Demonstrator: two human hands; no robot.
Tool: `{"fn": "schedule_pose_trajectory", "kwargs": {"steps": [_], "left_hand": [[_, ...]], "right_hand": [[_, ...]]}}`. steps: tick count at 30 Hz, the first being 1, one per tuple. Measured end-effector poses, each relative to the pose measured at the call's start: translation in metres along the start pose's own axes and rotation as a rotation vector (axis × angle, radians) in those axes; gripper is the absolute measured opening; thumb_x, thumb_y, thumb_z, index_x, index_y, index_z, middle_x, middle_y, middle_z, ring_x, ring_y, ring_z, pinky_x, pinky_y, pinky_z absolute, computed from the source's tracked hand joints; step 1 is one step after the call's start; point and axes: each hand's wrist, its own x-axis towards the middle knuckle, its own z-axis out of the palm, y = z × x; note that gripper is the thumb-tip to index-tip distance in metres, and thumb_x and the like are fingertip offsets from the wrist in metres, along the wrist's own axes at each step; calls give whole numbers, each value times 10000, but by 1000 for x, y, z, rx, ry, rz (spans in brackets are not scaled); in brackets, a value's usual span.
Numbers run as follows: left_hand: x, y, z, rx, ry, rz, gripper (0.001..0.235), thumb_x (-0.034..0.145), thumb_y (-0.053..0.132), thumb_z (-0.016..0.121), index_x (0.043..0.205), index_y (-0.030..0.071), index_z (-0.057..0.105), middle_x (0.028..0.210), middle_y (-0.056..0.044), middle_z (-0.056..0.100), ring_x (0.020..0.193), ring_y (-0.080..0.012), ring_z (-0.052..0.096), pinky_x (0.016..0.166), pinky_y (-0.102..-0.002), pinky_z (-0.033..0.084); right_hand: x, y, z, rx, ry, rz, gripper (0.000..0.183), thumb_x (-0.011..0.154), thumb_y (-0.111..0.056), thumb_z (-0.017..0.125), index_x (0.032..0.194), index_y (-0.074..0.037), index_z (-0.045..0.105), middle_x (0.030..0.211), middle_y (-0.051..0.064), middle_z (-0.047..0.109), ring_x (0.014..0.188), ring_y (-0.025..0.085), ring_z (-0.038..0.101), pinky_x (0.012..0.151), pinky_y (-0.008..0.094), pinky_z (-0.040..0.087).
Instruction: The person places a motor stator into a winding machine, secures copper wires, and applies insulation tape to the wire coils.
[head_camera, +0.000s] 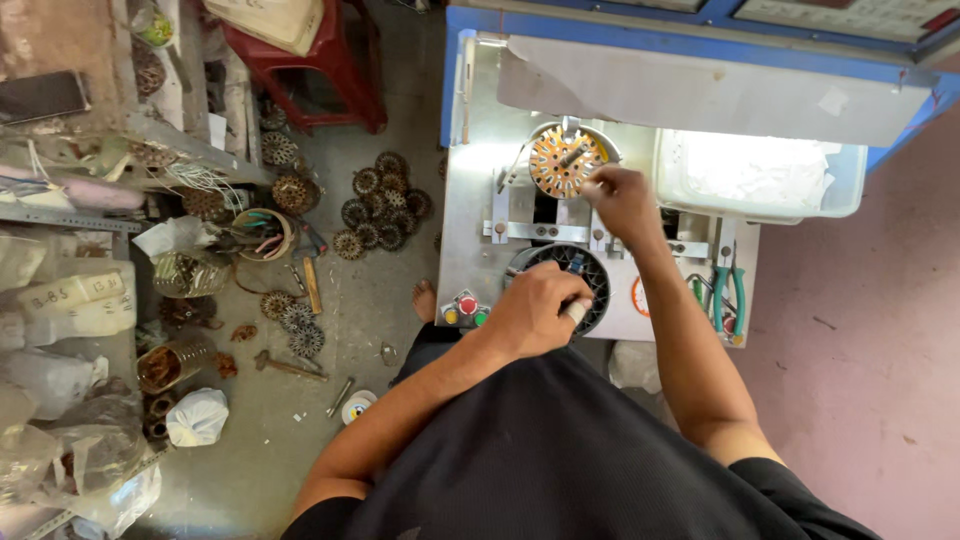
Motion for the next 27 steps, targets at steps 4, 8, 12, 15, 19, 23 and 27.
{"fn": "schedule_pose_trajectory", "kwargs": {"steps": [4,8,12,15,19,23,27], "left_hand": [[-9,-6,-11,-36,-45,-6,76,847,93,705,896,45,737,819,-93,717,809,-280,643,749,-407,524],[-12,-14,-28,-25,61,-64,75,870,100,701,897,41,740,776,-93,699,784,-268,641,730,-392,529],[-19,-17,-49,-43,52,-59,78,874,106,698,893,53,752,765,-82,704,751,-249,641,706,-380,521],[-26,-17,-46,-60,23,-70,81,870,111,709,898,51,755,761,-86,701,757,-248,636,706,-380,520],[-23,-24,-53,-13,63,-16,75,886,115,719,900,50,754,819,-88,737,796,-262,634,730,-386,516],[-35,-34,-62,-37,103,10,77,881,96,705,913,55,762,901,-80,769,819,-261,646,737,-381,520],[-49,-43,-84,0,83,27,90,882,101,709,937,58,765,911,-85,771,798,-261,655,765,-389,524]], "right_hand": [[27,-15,30,-18,66,8,192,900,-106,661,974,2,801,747,132,735,631,186,615,554,391,464],[27,-16,23,-37,290,205,177,895,-96,660,975,1,785,746,173,722,647,222,666,579,379,486],[3,-27,39,-334,188,-240,137,870,-53,666,900,17,779,793,216,726,632,287,686,607,383,524],[22,-19,47,-291,204,-218,117,864,-50,697,899,30,775,749,193,707,575,225,661,560,327,508],[48,13,40,573,266,495,121,849,-39,725,938,27,775,654,25,561,473,76,462,412,245,352],[24,38,42,842,292,585,57,881,-40,759,880,-23,705,659,-12,531,457,60,403,386,241,293],[-1,1,61,0,385,96,33,894,-46,730,888,-14,738,708,94,634,540,181,557,482,323,410]]}}
